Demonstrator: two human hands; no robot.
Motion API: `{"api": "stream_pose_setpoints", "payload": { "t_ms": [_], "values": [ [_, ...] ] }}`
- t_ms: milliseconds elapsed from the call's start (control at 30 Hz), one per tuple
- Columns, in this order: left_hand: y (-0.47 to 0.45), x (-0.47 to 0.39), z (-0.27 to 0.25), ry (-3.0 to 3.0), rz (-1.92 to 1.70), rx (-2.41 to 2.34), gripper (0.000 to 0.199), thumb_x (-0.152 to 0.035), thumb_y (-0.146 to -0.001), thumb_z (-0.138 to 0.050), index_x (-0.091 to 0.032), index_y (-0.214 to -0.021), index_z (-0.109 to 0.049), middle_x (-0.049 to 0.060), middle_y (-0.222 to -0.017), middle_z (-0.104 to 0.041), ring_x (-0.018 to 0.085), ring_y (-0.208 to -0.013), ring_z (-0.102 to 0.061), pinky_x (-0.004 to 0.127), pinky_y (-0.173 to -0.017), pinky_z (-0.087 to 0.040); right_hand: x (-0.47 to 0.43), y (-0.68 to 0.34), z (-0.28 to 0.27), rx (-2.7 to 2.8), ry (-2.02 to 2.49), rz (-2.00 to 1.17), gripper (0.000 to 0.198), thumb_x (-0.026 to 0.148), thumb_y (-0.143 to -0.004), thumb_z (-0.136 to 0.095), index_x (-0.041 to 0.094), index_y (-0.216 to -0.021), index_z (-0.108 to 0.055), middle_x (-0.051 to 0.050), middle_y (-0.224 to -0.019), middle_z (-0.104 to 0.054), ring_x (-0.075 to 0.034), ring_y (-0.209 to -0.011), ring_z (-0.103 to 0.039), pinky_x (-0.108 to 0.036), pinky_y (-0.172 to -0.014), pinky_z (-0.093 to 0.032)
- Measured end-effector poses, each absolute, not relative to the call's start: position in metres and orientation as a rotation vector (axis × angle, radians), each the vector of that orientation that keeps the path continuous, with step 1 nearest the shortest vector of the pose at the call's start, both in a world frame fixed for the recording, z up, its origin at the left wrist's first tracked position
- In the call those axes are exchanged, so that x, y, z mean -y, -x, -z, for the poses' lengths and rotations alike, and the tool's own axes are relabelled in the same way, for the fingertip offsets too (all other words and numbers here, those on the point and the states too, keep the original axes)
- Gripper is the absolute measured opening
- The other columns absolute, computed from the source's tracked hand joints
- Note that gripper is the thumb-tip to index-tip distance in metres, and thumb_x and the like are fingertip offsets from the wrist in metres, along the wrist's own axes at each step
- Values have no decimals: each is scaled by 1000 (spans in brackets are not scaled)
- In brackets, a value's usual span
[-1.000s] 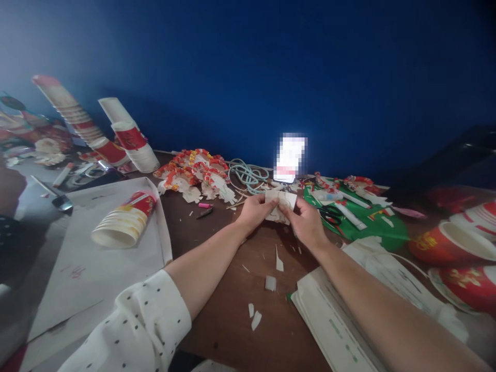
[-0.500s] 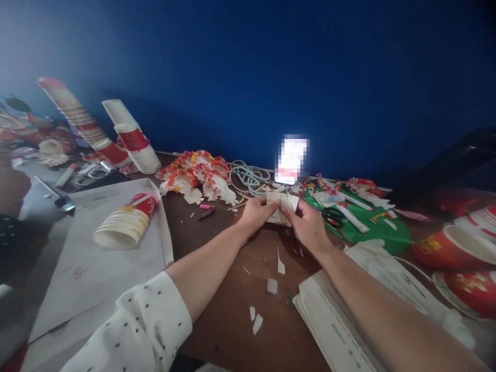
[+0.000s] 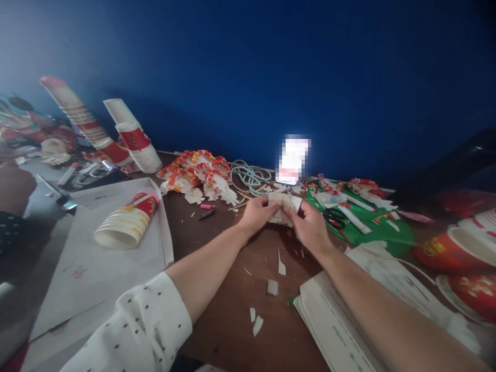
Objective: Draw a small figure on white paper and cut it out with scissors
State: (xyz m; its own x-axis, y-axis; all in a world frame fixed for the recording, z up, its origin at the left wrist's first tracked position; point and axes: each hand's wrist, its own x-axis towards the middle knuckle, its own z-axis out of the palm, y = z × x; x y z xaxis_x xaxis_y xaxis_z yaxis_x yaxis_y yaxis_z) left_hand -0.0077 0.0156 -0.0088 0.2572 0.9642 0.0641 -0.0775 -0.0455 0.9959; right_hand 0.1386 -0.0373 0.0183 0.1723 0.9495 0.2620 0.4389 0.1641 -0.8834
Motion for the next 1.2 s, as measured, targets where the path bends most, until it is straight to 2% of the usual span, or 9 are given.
{"api": "stream_pose_setpoints", "payload": {
  "t_ms": [367,533,733,1000,1200],
  "values": [
    [8,-16,8,-1284,-1075,-936,36,-46,-75,-71,-13,-91,-73,5,-84,-72,13,-70,-61,25,-68,-49,36,-140,-17,1439,1440,-634,50,58,-79,-66,14,-102,-71,-9,-92,-76,-25,-83,-67,-35,-76,-52],
    [8,-15,6,-1231,-1045,-934,33,-41,-74,-74,-13,-90,-72,5,-80,-71,13,-68,-62,26,-68,-50,36,-140,-19,1402,1466,-694,54,61,-74,-70,14,-101,-71,-9,-91,-76,-25,-83,-67,-35,-75,-52],
    [10,-17,4,-1181,-1029,-909,30,-37,-74,-75,-13,-91,-71,5,-80,-71,14,-68,-63,28,-69,-51,37,-141,-22,1391,1448,-781,50,58,-76,-70,16,-103,-71,-8,-94,-76,-23,-84,-68,-33,-77,-52],
    [10,-13,-5,-1022,-1043,-874,24,-29,-72,-77,-11,-87,-71,6,-76,-72,14,-63,-63,28,-66,-52,37,-143,-23,1379,1428,-866,49,59,-75,-69,16,-98,-71,-6,-83,-74,-19,-68,-65,-31,-63,-52],
    [10,-13,-5,-1000,-1039,-873,21,-27,-72,-76,-11,-85,-72,6,-76,-72,14,-62,-63,28,-65,-52,38,-142,-23,1389,1426,-868,51,60,-75,-69,17,-101,-72,-6,-81,-74,-21,-69,-66,-33,-64,-53]
  ]
}}
